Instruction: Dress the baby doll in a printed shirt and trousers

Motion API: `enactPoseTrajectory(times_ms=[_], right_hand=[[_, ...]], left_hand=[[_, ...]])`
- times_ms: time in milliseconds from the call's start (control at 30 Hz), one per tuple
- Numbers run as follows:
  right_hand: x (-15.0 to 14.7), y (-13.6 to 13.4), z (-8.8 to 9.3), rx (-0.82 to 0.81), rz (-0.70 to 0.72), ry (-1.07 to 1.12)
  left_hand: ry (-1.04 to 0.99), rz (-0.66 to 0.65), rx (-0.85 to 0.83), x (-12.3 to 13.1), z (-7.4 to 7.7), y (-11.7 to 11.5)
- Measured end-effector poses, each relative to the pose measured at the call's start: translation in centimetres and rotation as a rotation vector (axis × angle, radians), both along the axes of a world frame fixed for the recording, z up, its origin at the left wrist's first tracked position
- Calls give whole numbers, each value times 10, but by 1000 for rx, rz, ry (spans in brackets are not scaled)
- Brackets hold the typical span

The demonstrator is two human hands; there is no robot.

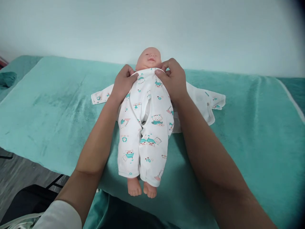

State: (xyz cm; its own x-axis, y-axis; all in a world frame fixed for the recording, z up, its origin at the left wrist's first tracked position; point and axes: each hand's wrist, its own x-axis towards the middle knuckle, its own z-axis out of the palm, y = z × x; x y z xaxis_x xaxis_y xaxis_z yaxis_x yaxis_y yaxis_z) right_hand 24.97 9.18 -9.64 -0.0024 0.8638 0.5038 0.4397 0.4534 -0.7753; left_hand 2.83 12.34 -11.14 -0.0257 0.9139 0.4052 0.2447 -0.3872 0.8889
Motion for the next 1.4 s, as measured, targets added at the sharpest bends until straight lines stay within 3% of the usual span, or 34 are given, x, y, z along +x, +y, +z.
enactPoseTrajectory(times_ms=[133, 333, 500, 633, 833, 1000, 1200, 1300, 1400], right_hand=[[-2, 6, -3, 1, -46, 6], [-7, 2, -2, -57, -8, 127], [-9, -18, 4, -83, 18, 128], [-12, -45, 10, -130, 54, 136], [-20, -90, 5, -98, 164, 80], [-25, -125, 0, -8, 160, -95], [-31, -198, -2, 57, 199, -267], [-32, -243, -9, 36, 278, -288], [-36, -278, -14, 45, 336, -267]], left_hand=[[46, 44, 43, -2, -6, 12], [-4, 70, 36, -2, -6, 9], [-77, -17, -48, 2, -4, 5], [-88, -48, -92, 0, 1, -13], [-206, -2, -48, -11, -3, -74], [-156, 112, -85, -19, -3, -133], [-46, 196, -110, -34, -9, -233], [-67, 107, -167, -47, -16, -286], [-10, -76, -194, -58, -20, -320]])
